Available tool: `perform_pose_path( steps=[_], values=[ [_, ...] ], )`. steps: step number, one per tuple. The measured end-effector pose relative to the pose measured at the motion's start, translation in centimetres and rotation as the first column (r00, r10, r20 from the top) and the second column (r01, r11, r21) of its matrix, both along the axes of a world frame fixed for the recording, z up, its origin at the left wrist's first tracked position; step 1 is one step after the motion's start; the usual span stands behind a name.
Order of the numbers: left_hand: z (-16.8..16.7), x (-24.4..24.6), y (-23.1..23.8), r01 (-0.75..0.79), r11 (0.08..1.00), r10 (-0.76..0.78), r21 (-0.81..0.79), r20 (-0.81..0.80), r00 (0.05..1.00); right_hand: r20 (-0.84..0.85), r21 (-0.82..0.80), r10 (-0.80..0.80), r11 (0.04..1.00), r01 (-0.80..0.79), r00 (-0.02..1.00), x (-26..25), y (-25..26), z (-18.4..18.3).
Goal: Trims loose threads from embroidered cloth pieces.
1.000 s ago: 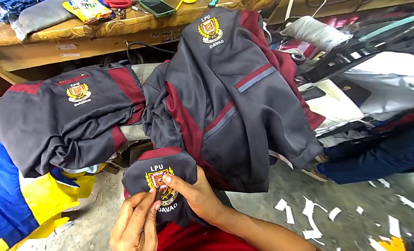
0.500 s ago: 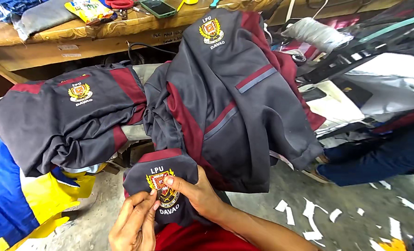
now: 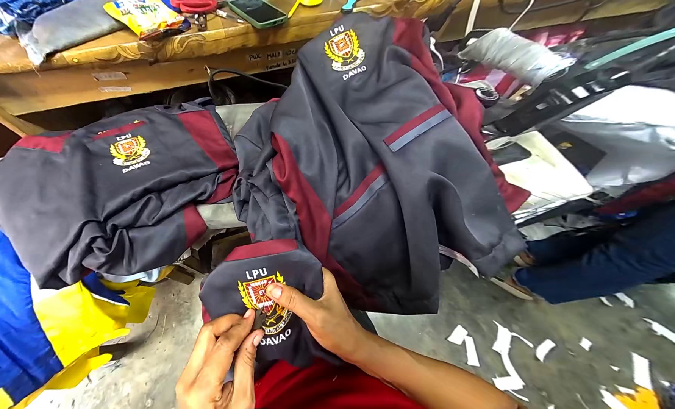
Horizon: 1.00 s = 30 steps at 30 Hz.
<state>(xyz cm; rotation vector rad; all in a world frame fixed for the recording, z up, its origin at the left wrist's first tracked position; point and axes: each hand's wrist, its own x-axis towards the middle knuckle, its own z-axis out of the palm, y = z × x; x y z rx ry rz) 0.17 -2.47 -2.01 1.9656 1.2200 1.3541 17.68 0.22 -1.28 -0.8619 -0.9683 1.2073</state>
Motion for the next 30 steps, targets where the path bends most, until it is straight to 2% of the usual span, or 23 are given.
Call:
perform_pose_path(
  steps=[20,30],
  values=[
    [0.24,0.31,-0.30,-0.031,0.999,0.032,0.015,-0.082,0.996,0.123,0.050,-0.035,0.998,0.029,0.992,0.06,-0.24,0.06],
    [0.24,0.63,-0.60,-0.061,0.998,0.060,-0.009,-0.065,0.996,0.175,0.096,-0.080,0.993,0.064,0.981,-0.27,-0.44,-0.11]
  ],
)
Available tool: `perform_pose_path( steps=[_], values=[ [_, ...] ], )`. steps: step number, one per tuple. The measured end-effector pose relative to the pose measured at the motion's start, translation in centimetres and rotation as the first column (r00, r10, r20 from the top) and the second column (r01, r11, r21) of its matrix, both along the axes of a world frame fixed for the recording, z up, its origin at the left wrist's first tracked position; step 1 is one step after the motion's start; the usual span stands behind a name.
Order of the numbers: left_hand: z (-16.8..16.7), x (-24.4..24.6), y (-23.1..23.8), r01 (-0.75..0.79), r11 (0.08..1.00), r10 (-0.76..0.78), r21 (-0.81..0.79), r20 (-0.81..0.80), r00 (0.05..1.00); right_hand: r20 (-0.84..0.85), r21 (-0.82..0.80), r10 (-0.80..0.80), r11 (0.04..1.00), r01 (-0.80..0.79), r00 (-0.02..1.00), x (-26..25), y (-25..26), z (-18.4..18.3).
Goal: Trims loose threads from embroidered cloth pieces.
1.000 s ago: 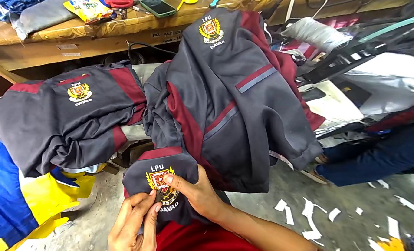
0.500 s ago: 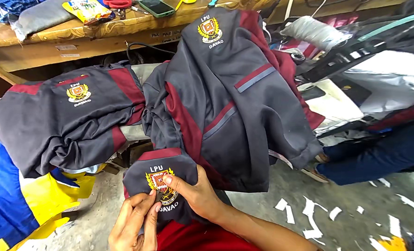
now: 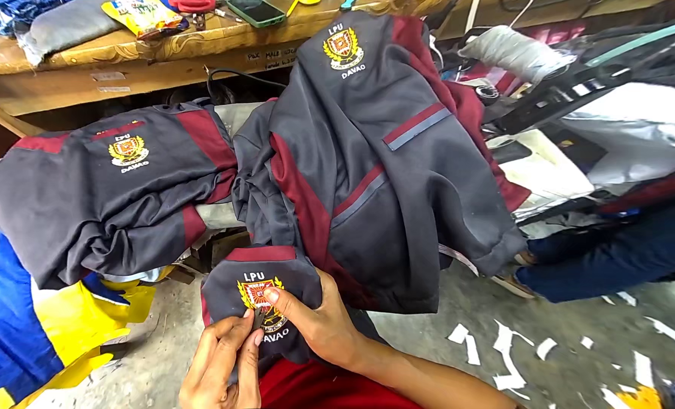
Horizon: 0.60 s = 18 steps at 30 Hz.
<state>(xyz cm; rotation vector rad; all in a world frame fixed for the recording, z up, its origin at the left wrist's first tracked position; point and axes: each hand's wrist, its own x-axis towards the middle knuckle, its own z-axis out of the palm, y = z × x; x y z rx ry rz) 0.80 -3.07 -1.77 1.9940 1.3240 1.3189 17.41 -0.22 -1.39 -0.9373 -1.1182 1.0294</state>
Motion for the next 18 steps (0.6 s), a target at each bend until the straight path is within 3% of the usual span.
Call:
perform_pose_path(
  steps=[7,18],
  values=[
    [-0.9,0.1,0.2,0.047,0.997,-0.034,-0.057,0.211,0.977,-0.079,-0.034,0.028,0.999,-0.031,0.996,0.0,0.1,0.2],
    [-1.4,0.2,0.5,0.062,0.996,-0.042,-0.070,0.254,0.966,-0.044,0.042,-0.021,0.999,0.023,0.999,-0.4,-0.1,-0.2]
  ],
)
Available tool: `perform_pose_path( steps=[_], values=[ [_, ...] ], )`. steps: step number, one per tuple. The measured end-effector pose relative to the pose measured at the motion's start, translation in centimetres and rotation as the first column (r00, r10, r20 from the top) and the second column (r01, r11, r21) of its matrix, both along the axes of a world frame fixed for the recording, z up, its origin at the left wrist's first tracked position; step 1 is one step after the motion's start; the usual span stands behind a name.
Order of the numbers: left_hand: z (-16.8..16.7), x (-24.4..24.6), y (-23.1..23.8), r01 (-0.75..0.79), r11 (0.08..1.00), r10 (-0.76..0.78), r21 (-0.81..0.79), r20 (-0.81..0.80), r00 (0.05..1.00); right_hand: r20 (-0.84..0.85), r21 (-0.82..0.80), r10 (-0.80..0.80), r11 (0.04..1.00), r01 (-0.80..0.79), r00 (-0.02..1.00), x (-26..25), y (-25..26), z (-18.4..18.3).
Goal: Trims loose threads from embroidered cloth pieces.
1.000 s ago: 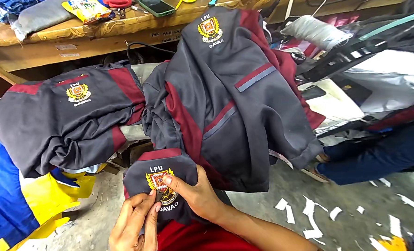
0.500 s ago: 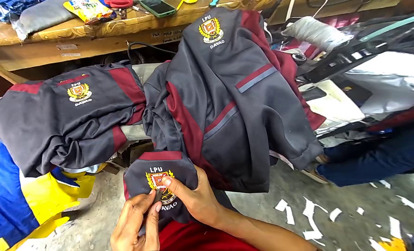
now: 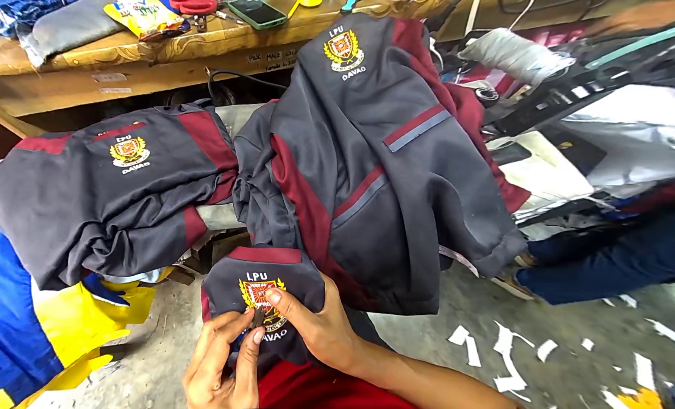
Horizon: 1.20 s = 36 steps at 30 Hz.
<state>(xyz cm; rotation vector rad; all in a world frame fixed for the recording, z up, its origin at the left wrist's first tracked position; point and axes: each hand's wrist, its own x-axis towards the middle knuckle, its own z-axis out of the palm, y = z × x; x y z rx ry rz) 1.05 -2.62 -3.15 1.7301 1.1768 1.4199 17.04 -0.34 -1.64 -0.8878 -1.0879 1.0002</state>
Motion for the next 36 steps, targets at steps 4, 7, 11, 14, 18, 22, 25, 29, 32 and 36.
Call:
perform_pose_path(
  steps=[4,7,11,14,18,22,25,29,32,36],
  values=[
    [0.3,0.3,-0.3,-0.039,0.999,0.039,0.009,-0.030,0.999,0.005,0.018,-0.031,0.999,0.031,0.999,-0.3,-0.1,-0.2],
    [0.2,0.4,-0.3,-0.037,0.999,0.037,0.018,-0.017,0.999,-0.008,0.022,-0.024,0.999,0.024,1.000,-0.3,-0.1,-0.2],
    [-0.2,0.2,0.1,-0.019,0.997,0.021,0.080,-0.029,0.999,-0.081,-0.076,0.028,0.997,-0.034,0.996,0.1,0.0,0.4],
    [0.1,-0.1,0.3,-0.001,0.993,0.011,0.115,-0.086,0.996,-0.131,-0.163,0.055,0.984,-0.076,0.990,0.4,0.1,0.8],
    [0.1,-0.4,0.6,0.018,0.993,-0.006,0.116,-0.098,0.995,-0.126,-0.172,0.074,0.980,-0.096,0.989,0.5,0.2,0.9],
    [0.3,-0.4,0.4,0.012,0.998,-0.007,0.065,-0.070,0.998,-0.060,-0.109,0.058,0.992,-0.064,0.997,0.1,0.0,0.7],
    [0.4,-0.4,0.4,0.016,1.000,-0.016,0.007,-0.014,1.000,-0.064,-0.105,0.062,0.992,-0.068,0.996,0.1,0.1,0.7],
    [0.5,-0.3,0.3,0.000,1.000,0.001,-0.025,0.018,1.000,-0.122,-0.162,0.070,0.983,-0.090,0.990,0.3,0.2,0.9],
    [0.5,-0.4,0.3,-0.029,0.997,0.035,0.066,-0.094,0.995,-0.152,-0.191,0.080,0.976,-0.108,0.985,0.4,0.3,0.9],
    [0.9,-0.3,0.2,-0.054,0.987,0.085,0.148,-0.217,0.972,-0.147,-0.188,0.079,0.976,-0.107,0.986,0.3,0.3,1.0]
  ],
)
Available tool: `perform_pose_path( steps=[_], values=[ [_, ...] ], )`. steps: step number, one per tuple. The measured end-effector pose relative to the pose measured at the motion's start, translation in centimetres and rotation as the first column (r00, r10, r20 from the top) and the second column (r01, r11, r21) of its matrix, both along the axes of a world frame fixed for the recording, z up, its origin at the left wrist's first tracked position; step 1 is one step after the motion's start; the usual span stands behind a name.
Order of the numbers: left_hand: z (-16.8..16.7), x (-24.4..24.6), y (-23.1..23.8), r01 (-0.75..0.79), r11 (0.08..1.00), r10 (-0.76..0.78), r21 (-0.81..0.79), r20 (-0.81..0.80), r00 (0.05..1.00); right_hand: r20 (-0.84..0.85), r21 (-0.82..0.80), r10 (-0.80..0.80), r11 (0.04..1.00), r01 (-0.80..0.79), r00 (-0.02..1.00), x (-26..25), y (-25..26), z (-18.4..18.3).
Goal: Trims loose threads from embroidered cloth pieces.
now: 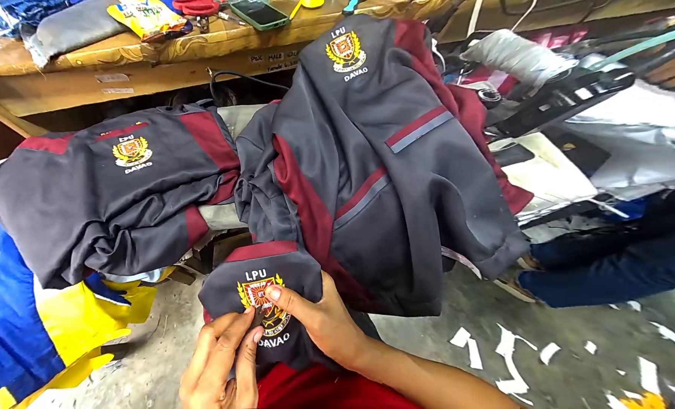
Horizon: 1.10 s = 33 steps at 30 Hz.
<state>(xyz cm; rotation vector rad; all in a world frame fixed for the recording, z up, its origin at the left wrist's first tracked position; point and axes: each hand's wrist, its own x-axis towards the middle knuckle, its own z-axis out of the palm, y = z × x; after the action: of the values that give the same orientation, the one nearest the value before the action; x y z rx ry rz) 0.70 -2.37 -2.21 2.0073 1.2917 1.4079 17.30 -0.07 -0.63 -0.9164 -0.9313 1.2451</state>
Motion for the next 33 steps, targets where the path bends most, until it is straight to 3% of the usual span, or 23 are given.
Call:
perform_pose_path(
  steps=[6,18,33],
  values=[
    [-0.09,0.02,0.04,0.009,1.000,-0.009,0.004,0.011,1.000,0.039,0.076,-0.026,0.997,0.023,0.999,-0.07,-0.06,-0.31],
    [-0.39,-0.33,0.08,0.080,0.996,-0.072,-0.049,0.137,0.988,-0.062,0.032,0.044,0.999,-0.042,0.997,0.32,-0.04,-0.39],
    [-0.01,-0.55,-0.02,0.031,0.999,-0.030,-0.015,0.050,0.998,-0.049,-0.020,0.030,0.999,-0.031,0.998,0.38,0.08,-0.39]
  ],
)
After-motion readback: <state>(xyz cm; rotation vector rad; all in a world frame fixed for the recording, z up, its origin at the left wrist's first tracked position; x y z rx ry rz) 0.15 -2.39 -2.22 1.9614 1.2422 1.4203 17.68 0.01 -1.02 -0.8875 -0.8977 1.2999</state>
